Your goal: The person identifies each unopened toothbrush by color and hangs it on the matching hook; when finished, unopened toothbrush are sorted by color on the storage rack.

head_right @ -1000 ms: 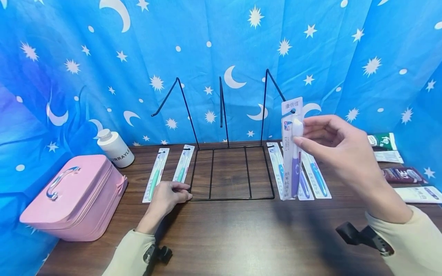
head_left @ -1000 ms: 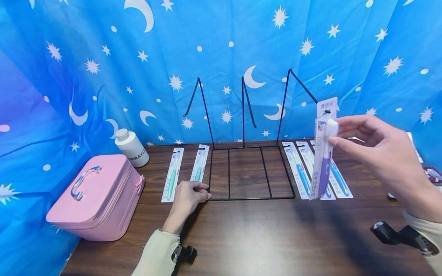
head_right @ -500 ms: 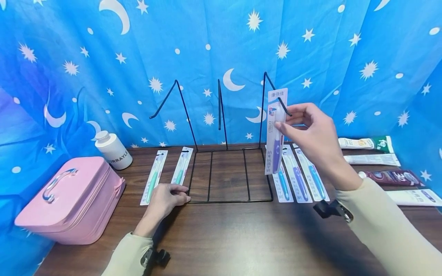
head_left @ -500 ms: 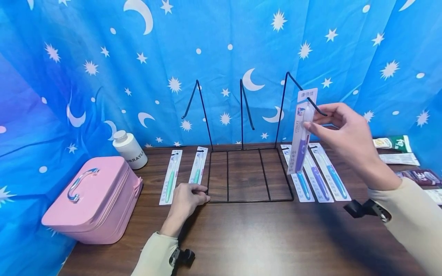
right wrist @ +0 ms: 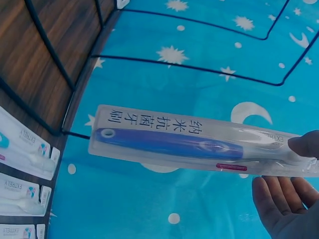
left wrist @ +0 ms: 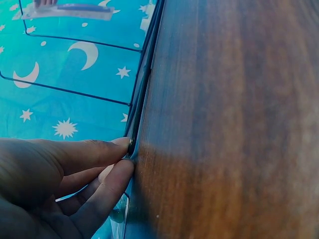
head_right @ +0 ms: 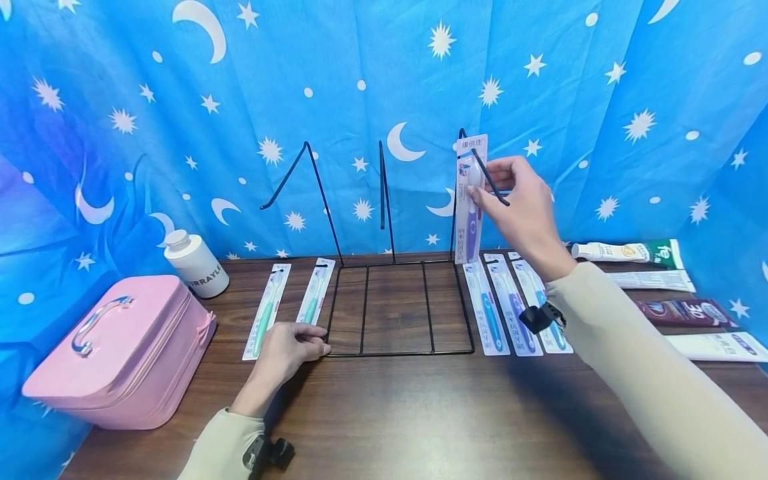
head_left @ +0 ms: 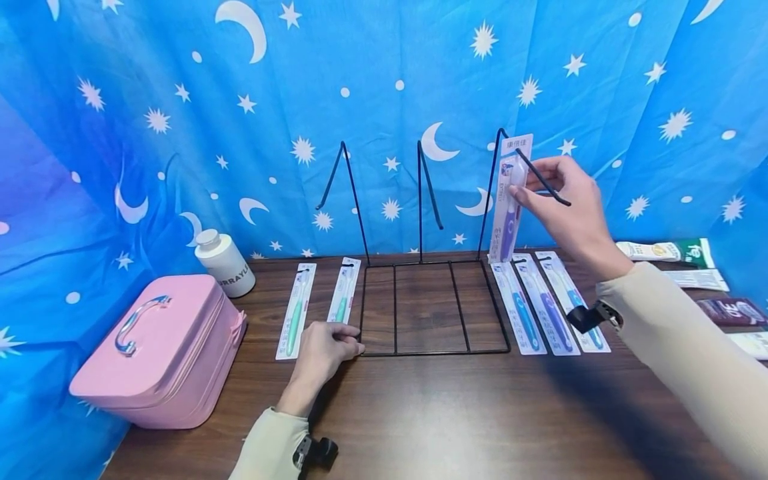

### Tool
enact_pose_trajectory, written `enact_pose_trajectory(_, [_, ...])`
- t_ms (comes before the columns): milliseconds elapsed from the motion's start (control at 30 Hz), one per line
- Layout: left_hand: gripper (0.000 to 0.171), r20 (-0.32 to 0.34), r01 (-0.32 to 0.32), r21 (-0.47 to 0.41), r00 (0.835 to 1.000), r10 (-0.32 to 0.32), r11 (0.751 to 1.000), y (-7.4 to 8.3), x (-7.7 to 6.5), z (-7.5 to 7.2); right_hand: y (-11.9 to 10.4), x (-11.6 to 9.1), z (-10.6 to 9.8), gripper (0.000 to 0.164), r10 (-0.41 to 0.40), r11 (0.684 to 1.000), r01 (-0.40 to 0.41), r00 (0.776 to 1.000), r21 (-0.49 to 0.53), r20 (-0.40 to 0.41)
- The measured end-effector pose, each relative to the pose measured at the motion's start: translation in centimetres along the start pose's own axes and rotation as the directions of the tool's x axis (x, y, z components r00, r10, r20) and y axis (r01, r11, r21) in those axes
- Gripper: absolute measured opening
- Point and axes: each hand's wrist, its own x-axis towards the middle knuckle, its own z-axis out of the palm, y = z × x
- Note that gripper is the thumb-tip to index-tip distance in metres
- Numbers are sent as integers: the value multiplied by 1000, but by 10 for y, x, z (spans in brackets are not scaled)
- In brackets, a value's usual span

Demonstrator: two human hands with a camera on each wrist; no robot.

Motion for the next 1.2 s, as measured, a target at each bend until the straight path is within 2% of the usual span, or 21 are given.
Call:
enact_pose_trajectory(233, [16,-2,-13,13,1000,13,1000,-1,2,1,6,13,8,51,15,1000,-15,1000,0,-17])
enact_pose_trajectory(400, [16,0,-15,8,1000,15,1000,1,4,4,9,15,7,51,30,1000,-30,999,2,-26])
enact_pose_trajectory(533, [17,4,-8,4,1000,8,1000,2,5,4,13,13,3,51,6,1000,-6,1000,23,-3])
enact_pose_trajectory(733, [18,-6,6,9,1000,-6,1000,1,0,2,39,5,-11,54,-19,999,20,999,-39,40])
enact_pose_trajectory(867, [17,-9,-14,14,1000,15,1000,1,0,2,74,0,-25,56,44,991,-34,996,-127,77])
enact_pose_trajectory(1033, [18,-5,11,7,1000,-11,1000,1,-1,2,126,-9,-34,60,169,963,-136,977,-233,128])
enact_pose_trajectory(1100, [18,-1,15,5,1000,-15,1000,1,-1,3,146,-13,-35,62,235,946,-188,959,-264,158])
enact_pose_trajectory(1200, [18,2,8,6,1000,-8,1000,1,0,1,168,-18,-32,67,371,907,-302,903,-294,217])
